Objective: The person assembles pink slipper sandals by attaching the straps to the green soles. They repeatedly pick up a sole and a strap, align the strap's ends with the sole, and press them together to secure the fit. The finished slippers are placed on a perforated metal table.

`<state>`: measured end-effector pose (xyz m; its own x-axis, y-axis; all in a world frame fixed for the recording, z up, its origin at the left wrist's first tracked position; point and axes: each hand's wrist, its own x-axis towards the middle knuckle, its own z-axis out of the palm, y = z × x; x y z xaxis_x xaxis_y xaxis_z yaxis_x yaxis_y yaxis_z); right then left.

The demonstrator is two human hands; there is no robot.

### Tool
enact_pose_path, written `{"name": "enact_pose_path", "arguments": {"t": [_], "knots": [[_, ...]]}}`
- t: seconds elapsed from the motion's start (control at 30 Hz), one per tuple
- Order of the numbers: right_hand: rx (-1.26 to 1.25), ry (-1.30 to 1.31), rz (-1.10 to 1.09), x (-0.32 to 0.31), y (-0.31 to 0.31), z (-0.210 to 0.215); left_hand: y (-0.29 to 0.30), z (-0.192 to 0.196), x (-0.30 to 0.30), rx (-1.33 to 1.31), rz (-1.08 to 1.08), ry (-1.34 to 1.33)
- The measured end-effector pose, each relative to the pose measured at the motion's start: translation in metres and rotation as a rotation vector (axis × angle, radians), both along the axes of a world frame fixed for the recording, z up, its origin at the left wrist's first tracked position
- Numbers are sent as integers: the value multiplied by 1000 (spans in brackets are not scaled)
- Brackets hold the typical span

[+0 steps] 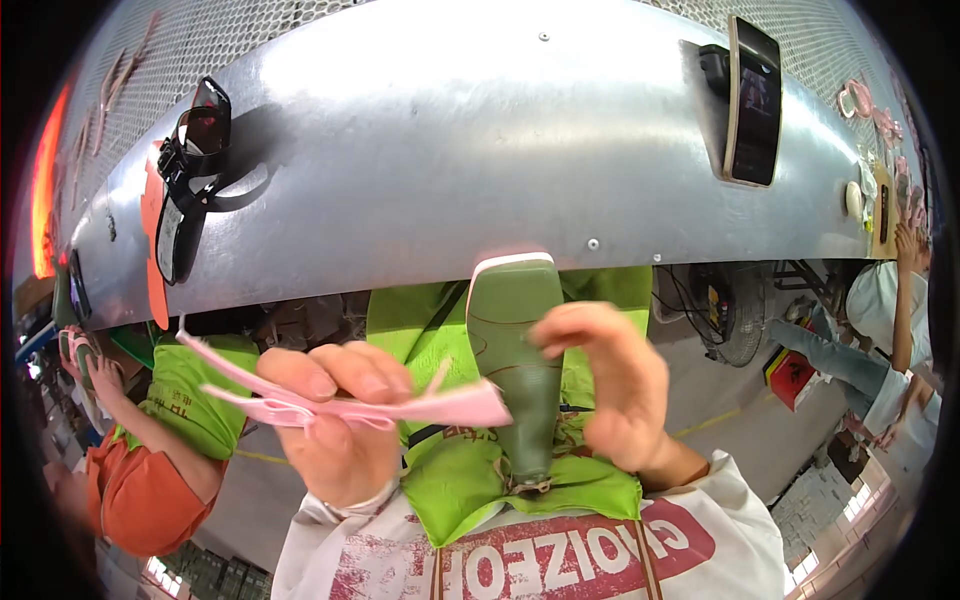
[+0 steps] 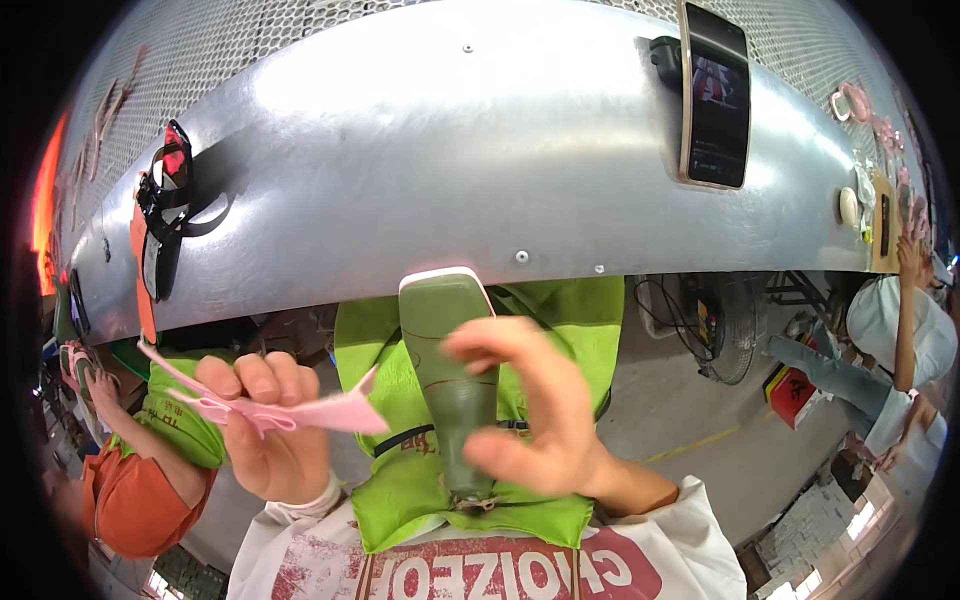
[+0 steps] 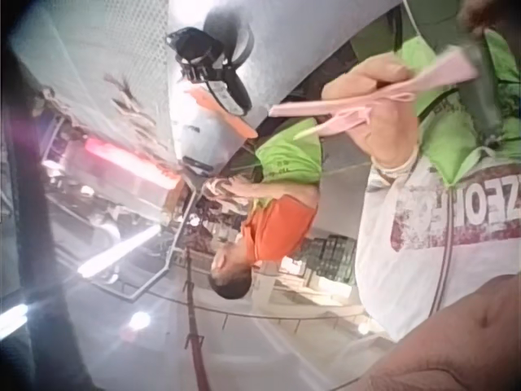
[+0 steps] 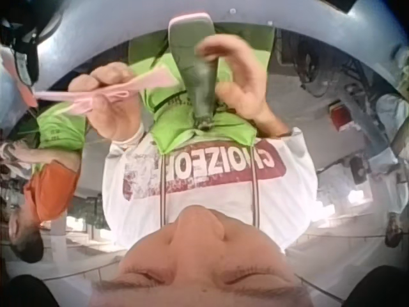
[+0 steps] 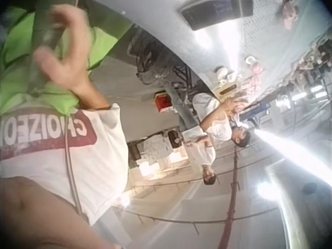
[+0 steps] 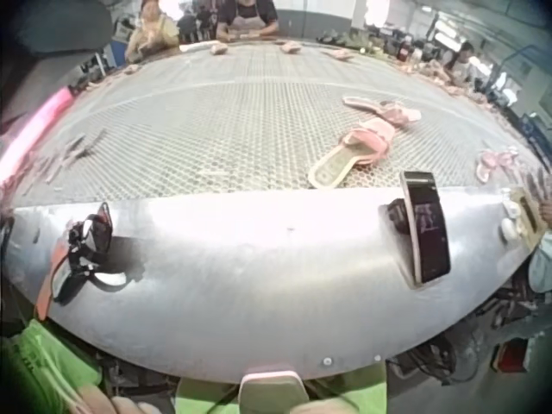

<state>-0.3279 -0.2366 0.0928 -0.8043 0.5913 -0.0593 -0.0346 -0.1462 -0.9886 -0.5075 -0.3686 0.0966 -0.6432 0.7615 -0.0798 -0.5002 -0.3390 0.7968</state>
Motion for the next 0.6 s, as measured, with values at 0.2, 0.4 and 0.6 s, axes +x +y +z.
{"name": "enact_pose_path", "arguments": {"t": [0.2, 0.4, 0.6], "knots": [[-46, -48, -121, -11, 5, 30, 14, -7, 37, 168, -68, -137], [-133, -303, -113, 14, 22, 38, -16, -20, -16, -2, -372, -95], [-249, -402, -234, 17, 4, 7, -13, -32, 0, -565, -358, 381]]}}
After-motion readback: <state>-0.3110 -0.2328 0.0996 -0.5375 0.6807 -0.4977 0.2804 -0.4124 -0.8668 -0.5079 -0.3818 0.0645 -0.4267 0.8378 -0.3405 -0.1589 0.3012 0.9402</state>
